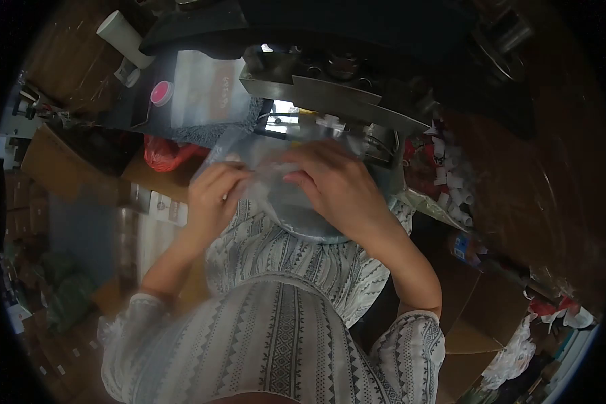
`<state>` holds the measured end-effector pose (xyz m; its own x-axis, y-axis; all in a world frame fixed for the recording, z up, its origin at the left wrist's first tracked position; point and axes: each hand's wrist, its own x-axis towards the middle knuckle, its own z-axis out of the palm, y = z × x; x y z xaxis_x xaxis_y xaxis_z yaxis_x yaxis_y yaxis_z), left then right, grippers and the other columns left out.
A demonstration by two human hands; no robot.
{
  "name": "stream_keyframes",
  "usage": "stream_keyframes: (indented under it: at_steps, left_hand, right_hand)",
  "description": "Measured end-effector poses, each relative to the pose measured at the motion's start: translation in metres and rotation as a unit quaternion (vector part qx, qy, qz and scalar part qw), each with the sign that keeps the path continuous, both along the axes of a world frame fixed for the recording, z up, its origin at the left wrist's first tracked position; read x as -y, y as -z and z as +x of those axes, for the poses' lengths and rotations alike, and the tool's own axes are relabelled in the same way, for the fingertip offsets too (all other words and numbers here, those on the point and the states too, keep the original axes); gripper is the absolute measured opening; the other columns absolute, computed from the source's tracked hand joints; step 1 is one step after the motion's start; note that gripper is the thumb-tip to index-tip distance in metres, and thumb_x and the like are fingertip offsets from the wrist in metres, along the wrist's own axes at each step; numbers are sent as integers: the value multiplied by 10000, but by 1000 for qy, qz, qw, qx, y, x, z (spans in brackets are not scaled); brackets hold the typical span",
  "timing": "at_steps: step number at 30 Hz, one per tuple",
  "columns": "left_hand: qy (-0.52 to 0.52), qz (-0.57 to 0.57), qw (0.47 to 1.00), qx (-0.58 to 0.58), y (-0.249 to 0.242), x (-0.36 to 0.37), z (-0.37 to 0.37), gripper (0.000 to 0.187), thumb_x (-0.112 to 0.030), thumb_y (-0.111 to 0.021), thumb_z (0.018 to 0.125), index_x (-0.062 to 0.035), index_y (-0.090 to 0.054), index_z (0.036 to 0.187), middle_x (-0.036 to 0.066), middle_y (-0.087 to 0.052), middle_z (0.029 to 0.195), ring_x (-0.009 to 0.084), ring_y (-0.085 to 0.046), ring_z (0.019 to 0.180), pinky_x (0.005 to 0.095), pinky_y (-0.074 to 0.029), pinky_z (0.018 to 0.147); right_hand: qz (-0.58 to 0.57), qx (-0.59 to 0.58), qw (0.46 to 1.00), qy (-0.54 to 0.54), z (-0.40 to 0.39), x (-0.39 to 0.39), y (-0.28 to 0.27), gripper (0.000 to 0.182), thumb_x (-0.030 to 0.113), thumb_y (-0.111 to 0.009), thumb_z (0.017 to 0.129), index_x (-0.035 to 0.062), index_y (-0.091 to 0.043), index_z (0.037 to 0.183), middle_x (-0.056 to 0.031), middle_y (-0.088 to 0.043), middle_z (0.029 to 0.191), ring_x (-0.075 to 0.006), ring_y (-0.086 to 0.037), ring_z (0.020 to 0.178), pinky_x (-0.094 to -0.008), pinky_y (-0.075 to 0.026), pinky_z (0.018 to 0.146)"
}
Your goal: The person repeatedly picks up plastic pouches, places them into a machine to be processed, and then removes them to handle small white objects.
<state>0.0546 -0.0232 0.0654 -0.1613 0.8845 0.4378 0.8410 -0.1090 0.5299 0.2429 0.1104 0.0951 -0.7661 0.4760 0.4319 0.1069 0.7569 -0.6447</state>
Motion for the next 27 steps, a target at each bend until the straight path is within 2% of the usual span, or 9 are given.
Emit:
stream_keyframes:
  at_steps: [4,7,14,16,18,19,22,25,27]
  left_hand:
    - [102,-141,972,158,23,-15,20,118,-93,-641,868,10,-658,922,118,-650,783,229,-644,679,291,-494,606]
    - [30,-285,870,401,45,-45,26,214,-200,-622,901,2,-674,950,145,-646,764,170,-626,618,324,-479,572]
    - [11,-251,727,639,29,-87,33,330,-264,-613,932,58,-639,1000,68,-634,760,99,-615,689,228,-489,597]
    - [20,-313,887,338,36,-84,13,345,-266,-570,956,52,-608,1088,88,-642,838,116,-619,690,246,-501,617]
    - [-73,-14,968,238,43,-85,-26,417,-328,-589,923,35,-579,1129,161,-616,1105,275,-618,912,367,-492,769]
    - [-122,110,985,-52,45,-86,-54,420,-310,-605,903,-14,-543,1194,140,-557,1196,321,-543,1061,412,-442,875]
    - [-140,25,937,-318,71,-58,-51,413,-190,-635,862,-31,-514,1224,121,-539,1177,330,-502,1105,455,-395,902]
    - [-89,-109,982,-127,47,-31,-58,372,-82,-639,815,-38,-555,1175,139,-563,1085,359,-526,1050,462,-411,872]
    - [-130,-84,984,-93,49,-19,-61,301,-26,-633,775,-68,-618,1073,140,-582,956,357,-571,926,441,-453,772]
  right_hand:
    - [-195,98,975,28,14,-8,2,298,106,-711,798,39,-625,1076,-133,-674,913,-252,-670,806,-335,-519,676]
    - [-143,39,977,155,32,-13,6,290,105,-697,817,43,-624,1091,-136,-671,890,-248,-668,774,-330,-514,671]
    - [108,228,904,346,107,-58,42,317,145,-634,853,59,-577,1153,-169,-651,974,-327,-647,865,-404,-512,725]
    - [235,253,860,376,110,-64,54,321,107,-608,854,45,-553,1164,-188,-633,1027,-360,-631,935,-425,-509,752]
    - [37,309,859,406,100,-60,48,372,87,-584,829,52,-518,1194,-197,-606,1083,-405,-598,972,-477,-496,769]
    - [33,311,860,404,101,-58,49,372,87,-584,829,52,-518,1194,-197,-606,1083,-405,-598,972,-477,-496,769]
    - [70,285,870,395,103,-62,47,350,64,-579,810,46,-555,1159,-204,-619,1072,-415,-591,989,-486,-493,790]
    - [38,264,893,362,109,-48,33,258,64,-579,835,31,-601,1090,-199,-637,1047,-376,-629,927,-428,-514,773]
    - [-167,146,927,304,95,-33,4,184,34,-594,848,17,-633,1027,-172,-657,1005,-313,-656,844,-357,-526,741]
